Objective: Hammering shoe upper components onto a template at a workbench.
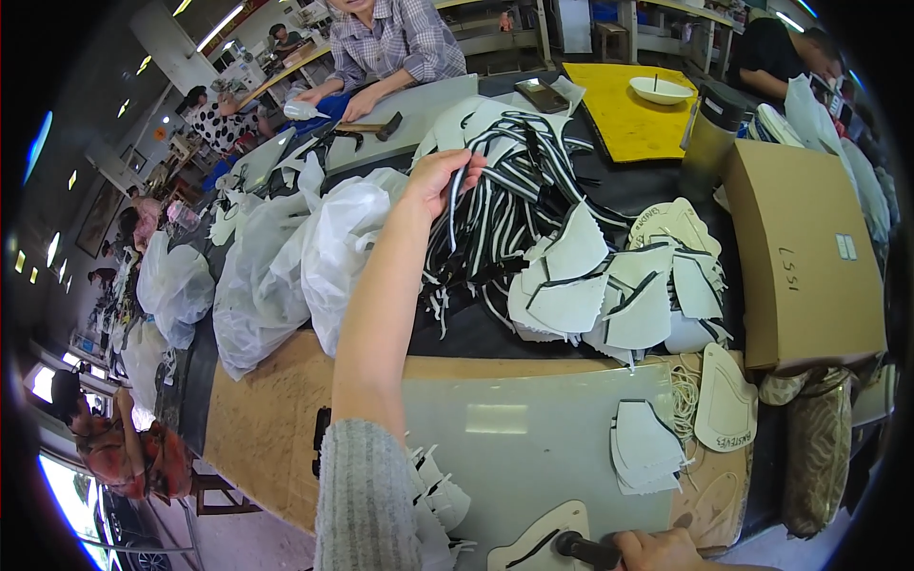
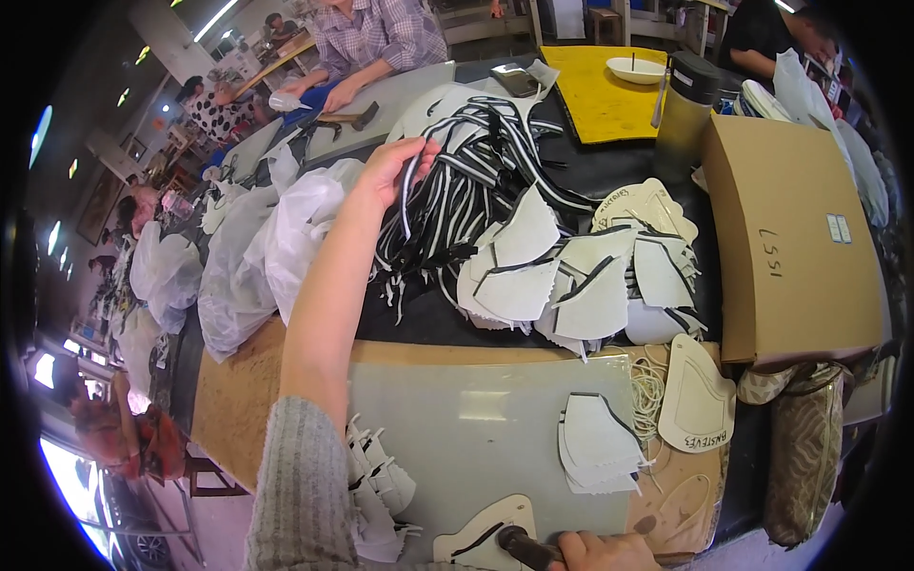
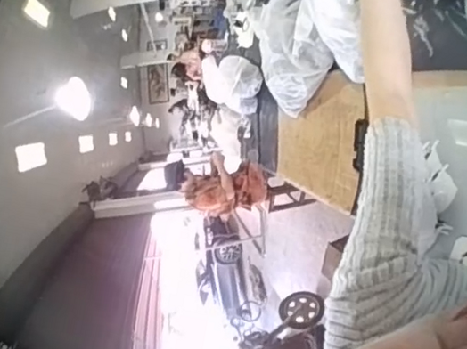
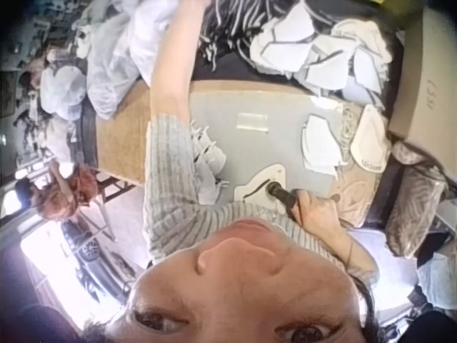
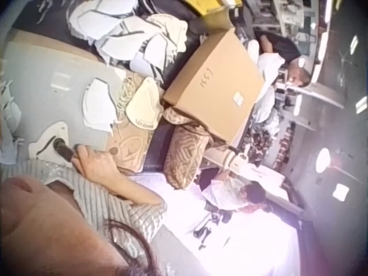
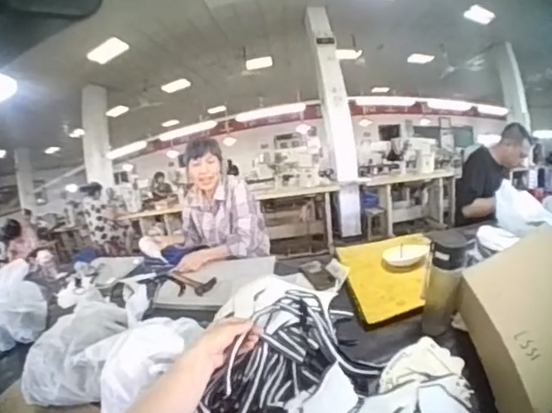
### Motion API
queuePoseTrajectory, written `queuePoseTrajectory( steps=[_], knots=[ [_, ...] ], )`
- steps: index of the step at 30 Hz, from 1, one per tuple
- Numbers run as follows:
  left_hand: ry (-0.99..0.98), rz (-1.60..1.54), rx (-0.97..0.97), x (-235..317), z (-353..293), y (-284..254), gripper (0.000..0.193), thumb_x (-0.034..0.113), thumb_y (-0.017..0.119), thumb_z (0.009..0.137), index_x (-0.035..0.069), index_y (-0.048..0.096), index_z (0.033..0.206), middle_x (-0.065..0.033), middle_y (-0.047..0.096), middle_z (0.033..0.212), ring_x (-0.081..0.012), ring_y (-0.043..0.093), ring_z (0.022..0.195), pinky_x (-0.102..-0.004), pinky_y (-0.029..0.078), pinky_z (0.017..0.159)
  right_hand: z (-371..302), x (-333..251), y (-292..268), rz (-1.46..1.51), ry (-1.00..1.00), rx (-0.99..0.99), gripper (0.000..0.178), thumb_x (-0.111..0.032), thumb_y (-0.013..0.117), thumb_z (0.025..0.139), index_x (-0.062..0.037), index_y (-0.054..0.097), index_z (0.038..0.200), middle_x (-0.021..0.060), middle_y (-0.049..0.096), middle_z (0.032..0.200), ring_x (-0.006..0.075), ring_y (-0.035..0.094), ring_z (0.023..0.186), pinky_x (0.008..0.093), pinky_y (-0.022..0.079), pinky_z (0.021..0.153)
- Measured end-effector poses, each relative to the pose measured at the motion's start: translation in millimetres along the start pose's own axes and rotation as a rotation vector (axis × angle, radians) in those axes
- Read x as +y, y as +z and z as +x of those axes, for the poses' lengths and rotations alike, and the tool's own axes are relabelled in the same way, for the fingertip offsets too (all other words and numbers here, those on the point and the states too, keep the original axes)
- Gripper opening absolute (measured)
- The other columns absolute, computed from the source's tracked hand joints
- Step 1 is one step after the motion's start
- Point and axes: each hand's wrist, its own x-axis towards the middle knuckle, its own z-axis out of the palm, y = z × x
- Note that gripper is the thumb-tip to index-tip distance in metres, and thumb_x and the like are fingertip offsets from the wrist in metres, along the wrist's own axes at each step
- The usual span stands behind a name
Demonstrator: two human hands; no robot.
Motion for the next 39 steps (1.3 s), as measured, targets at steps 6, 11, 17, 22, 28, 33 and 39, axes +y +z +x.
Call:
queuePoseTrajectory(
  steps=[6,11,17,22,28,33,39],
  knots=[
    [-0.047,0.126,0.116,-2.8,3.9,-14.2,0.036,0.036,0.063,0.096,0.003,0.064,0.082,-0.0029,0.061,0.061,-0.0114,0.060,0.050,-0.0243,0.045,0.042,2.5,1.4,0.8,0.008,-0.031,0.016,0.023,-0.023,0.061,0.089,-0.0042,0.058,0.101,0.0133,0.060,0.065,0.0312,0.061,0.053,0.0431,0.049,0.048],
    [-0.023,0.477,0.251,-24.1,0.6,18.2,0.039,0.042,0.056,0.098,0.005,0.061,0.088,-0.0068,0.065,0.067,-0.0143,0.065,0.059,-0.0265,0.048,0.047,1.9,1.6,-0.8,-0.008,-0.017,0.014,0.023,-0.024,0.061,0.090,-0.0041,0.058,0.101,0.0129,0.060,0.064,0.0311,0.061,0.052,0.0429,0.049,0.047],
    [0.355,0.604,0.837,4.6,16.5,2.5,0.074,0.019,0.059,0.089,-0.002,0.020,0.148,-0.0307,0.060,0.119,-0.0403,0.063,0.107,-0.0426,0.049,0.092,3.6,1.9,3.9,-0.041,-0.041,-0.018,0.023,-0.025,0.061,0.089,-0.0048,0.057,0.101,0.0136,0.060,0.065,0.0322,0.059,0.049,0.0433,0.048,0.045],
    [0.356,0.638,0.881,46.5,-0.6,3.2,0.074,0.017,0.060,0.088,-0.004,0.022,0.148,-0.0333,0.058,0.123,-0.0410,0.059,0.115,-0.0460,0.046,0.099,1.9,-1.8,1.2,-0.051,-0.043,-0.007,0.026,-0.025,0.062,0.088,-0.0050,0.057,0.104,0.0137,0.060,0.065,0.0327,0.059,0.049,0.0442,0.047,0.046],
    [0.165,1.203,0.532,-6.6,-14.7,48.2,0.043,0.035,0.064,0.088,0.001,0.062,0.115,-0.0203,0.068,0.109,-0.0366,0.064,0.107,-0.0443,0.050,0.092,1.4,1.7,1.2,-0.057,-0.024,-0.013,0.028,-0.028,0.063,0.089,-0.0050,0.057,0.105,0.0141,0.060,0.065,0.0328,0.059,0.048,0.0439,0.048,0.046],
    [0.193,1.232,0.554,-28.3,-8.2,54.7,0.037,0.030,0.066,0.089,-0.001,0.056,0.106,-0.0234,0.067,0.103,-0.0376,0.065,0.101,-0.0469,0.053,0.082,1.9,1.3,3.8,-0.056,-0.024,-0.011,0.029,-0.028,0.063,0.088,-0.0049,0.057,0.105,0.0142,0.061,0.065,0.0328,0.059,0.048,0.0437,0.048,0.046],
    [0.207,1.234,0.661,-37.8,2.9,48.2,0.039,0.030,0.068,0.088,0.000,0.054,0.109,-0.0207,0.068,0.104,-0.0380,0.066,0.101,-0.0465,0.053,0.084,0.5,2.9,5.2,-0.023,-0.037,0.017,0.028,-0.026,0.063,0.088,-0.0048,0.057,0.105,0.0148,0.061,0.068,0.0326,0.059,0.048,0.0429,0.048,0.046]
  ],
)
